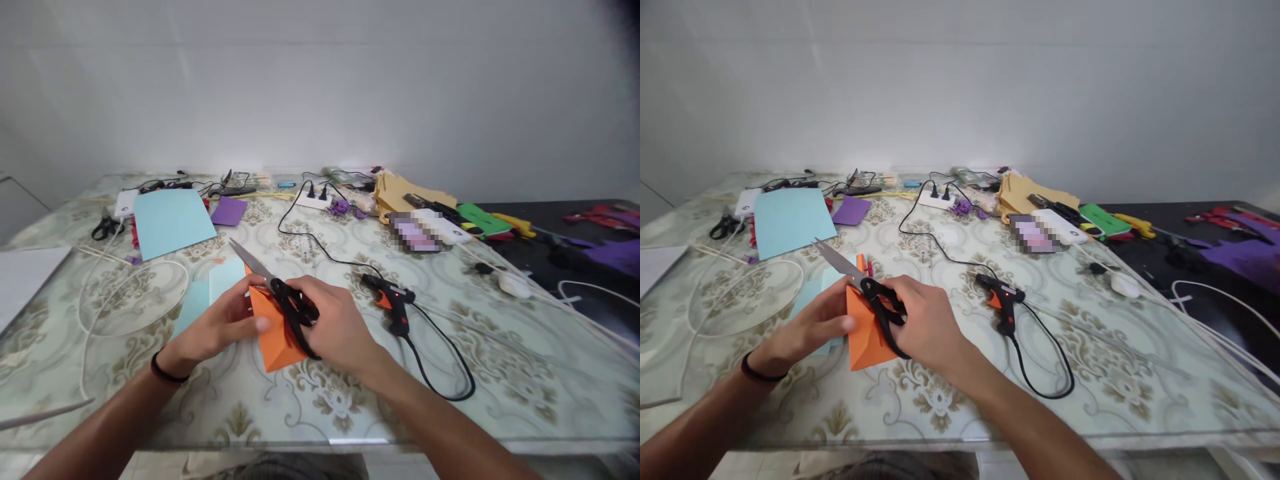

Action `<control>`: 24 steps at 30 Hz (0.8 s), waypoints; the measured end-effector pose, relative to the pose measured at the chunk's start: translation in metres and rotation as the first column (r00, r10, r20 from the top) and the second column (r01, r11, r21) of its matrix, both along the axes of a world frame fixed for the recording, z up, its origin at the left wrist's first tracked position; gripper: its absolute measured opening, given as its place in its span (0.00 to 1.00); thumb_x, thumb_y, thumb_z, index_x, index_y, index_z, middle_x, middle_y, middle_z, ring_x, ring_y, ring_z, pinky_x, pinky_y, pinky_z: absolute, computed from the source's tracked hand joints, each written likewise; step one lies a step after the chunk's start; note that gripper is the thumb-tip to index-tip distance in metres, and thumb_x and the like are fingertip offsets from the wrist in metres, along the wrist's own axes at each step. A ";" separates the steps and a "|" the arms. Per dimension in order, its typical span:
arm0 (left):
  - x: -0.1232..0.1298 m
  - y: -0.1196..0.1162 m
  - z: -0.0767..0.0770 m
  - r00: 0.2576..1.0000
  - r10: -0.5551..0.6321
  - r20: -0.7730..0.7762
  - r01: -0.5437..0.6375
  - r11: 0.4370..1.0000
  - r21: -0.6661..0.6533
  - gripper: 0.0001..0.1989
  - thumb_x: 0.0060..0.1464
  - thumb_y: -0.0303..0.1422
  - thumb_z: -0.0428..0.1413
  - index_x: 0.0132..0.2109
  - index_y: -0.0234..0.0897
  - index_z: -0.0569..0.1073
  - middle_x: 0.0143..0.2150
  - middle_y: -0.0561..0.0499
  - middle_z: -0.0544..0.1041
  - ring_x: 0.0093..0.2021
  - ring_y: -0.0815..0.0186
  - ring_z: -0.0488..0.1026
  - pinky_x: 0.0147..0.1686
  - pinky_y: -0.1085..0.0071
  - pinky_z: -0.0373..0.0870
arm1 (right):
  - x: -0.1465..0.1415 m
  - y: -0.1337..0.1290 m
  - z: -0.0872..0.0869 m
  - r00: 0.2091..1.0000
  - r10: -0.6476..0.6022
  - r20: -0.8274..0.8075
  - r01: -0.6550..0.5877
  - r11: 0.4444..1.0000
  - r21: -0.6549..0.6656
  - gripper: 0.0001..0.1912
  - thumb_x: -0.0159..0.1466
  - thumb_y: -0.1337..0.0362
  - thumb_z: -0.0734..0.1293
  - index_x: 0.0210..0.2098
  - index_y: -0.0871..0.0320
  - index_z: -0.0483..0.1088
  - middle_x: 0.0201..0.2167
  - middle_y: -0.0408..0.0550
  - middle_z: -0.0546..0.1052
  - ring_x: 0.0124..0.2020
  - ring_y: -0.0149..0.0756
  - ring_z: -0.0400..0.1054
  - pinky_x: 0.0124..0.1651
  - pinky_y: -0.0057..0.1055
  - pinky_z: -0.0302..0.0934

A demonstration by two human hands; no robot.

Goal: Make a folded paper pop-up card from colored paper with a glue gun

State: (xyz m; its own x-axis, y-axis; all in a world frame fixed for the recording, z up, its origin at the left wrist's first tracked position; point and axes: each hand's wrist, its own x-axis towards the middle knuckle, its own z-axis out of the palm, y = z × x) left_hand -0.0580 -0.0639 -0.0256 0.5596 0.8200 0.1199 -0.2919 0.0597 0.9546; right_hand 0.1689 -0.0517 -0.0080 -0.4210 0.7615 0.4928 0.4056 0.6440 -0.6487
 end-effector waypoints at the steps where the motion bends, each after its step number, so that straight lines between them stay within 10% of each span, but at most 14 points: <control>1: 0.002 0.000 -0.002 1.000 0.022 -0.014 -0.023 1.000 -0.016 0.18 0.65 0.34 0.65 0.59 0.44 0.73 0.54 0.45 0.80 0.51 0.61 0.79 0.54 0.64 0.76 | -0.001 0.000 -0.001 1.000 -0.011 0.025 0.011 1.000 0.005 0.16 0.63 0.68 0.69 0.50 0.57 0.76 0.43 0.52 0.86 0.40 0.42 0.81 0.43 0.33 0.71; 12: -0.009 0.002 0.007 0.992 0.044 -0.119 -0.053 0.996 -0.074 0.27 0.58 0.23 0.62 0.62 0.47 0.71 0.53 0.48 0.77 0.36 0.70 0.74 0.30 0.79 0.68 | 0.016 0.012 0.006 1.000 0.000 0.027 0.010 0.935 -0.354 0.13 0.58 0.70 0.71 0.43 0.57 0.79 0.29 0.42 0.82 0.26 0.34 0.71 0.31 0.28 0.62; 24: -0.002 0.002 0.006 0.936 0.018 -0.351 -0.032 0.999 -0.032 0.19 0.66 0.38 0.63 0.60 0.38 0.76 0.54 0.42 0.82 0.50 0.57 0.80 0.48 0.65 0.77 | 0.003 0.000 0.006 1.000 0.005 -0.006 -0.006 0.946 -0.323 0.16 0.58 0.71 0.72 0.46 0.57 0.80 0.32 0.44 0.83 0.29 0.35 0.74 0.35 0.29 0.65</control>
State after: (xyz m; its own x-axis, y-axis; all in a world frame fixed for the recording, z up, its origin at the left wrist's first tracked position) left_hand -0.0595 -0.0624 -0.0194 0.5400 0.8343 -0.1106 0.0586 0.0939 0.9939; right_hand 0.1716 -0.0518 -0.0020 -0.4236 0.8780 0.2228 0.3987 0.4016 -0.8245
